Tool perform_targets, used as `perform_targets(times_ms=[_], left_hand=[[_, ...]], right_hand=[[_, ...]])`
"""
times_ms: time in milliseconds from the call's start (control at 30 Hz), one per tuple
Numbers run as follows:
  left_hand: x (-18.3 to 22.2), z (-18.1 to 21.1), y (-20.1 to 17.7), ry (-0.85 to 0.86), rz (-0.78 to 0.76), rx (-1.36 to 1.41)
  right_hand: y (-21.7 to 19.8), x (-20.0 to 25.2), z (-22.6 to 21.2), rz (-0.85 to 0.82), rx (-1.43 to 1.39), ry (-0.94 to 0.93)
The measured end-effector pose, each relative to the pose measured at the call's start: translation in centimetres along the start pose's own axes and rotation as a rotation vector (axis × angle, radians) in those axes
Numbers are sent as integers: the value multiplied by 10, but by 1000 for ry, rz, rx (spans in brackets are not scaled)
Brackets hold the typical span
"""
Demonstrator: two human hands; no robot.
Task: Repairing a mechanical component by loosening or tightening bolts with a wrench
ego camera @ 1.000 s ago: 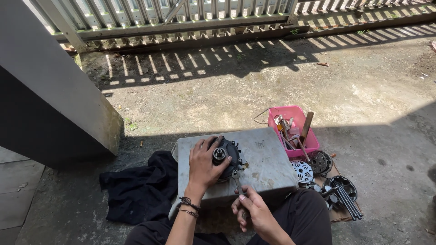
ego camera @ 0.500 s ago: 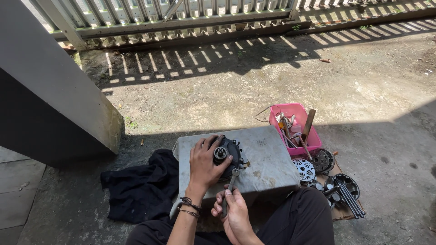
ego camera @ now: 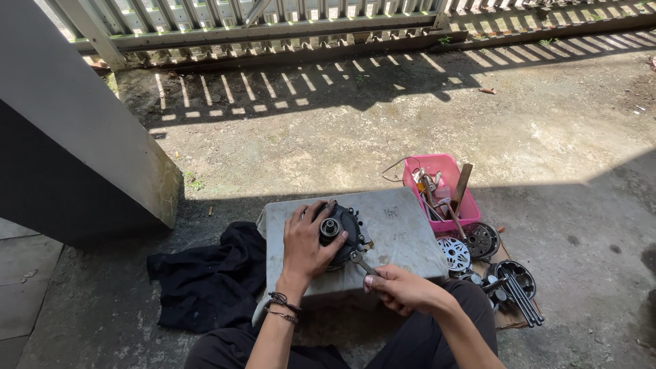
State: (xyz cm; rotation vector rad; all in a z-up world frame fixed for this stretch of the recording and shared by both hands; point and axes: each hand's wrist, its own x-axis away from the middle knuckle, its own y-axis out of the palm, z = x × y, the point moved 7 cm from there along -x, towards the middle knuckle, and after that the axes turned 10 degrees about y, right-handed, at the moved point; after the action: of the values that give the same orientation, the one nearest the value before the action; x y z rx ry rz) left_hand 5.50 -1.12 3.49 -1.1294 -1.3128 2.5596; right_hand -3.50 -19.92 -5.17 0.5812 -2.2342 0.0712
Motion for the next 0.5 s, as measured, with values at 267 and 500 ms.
perform_targets(times_ms=[267, 500], left_hand=[[6, -16, 17, -66, -114, 45], [5, -18, 20, -58, -104, 32]], right_hand=[[-57, 5, -97, 134, 530, -106], [-69, 1, -117, 270, 615, -287]])
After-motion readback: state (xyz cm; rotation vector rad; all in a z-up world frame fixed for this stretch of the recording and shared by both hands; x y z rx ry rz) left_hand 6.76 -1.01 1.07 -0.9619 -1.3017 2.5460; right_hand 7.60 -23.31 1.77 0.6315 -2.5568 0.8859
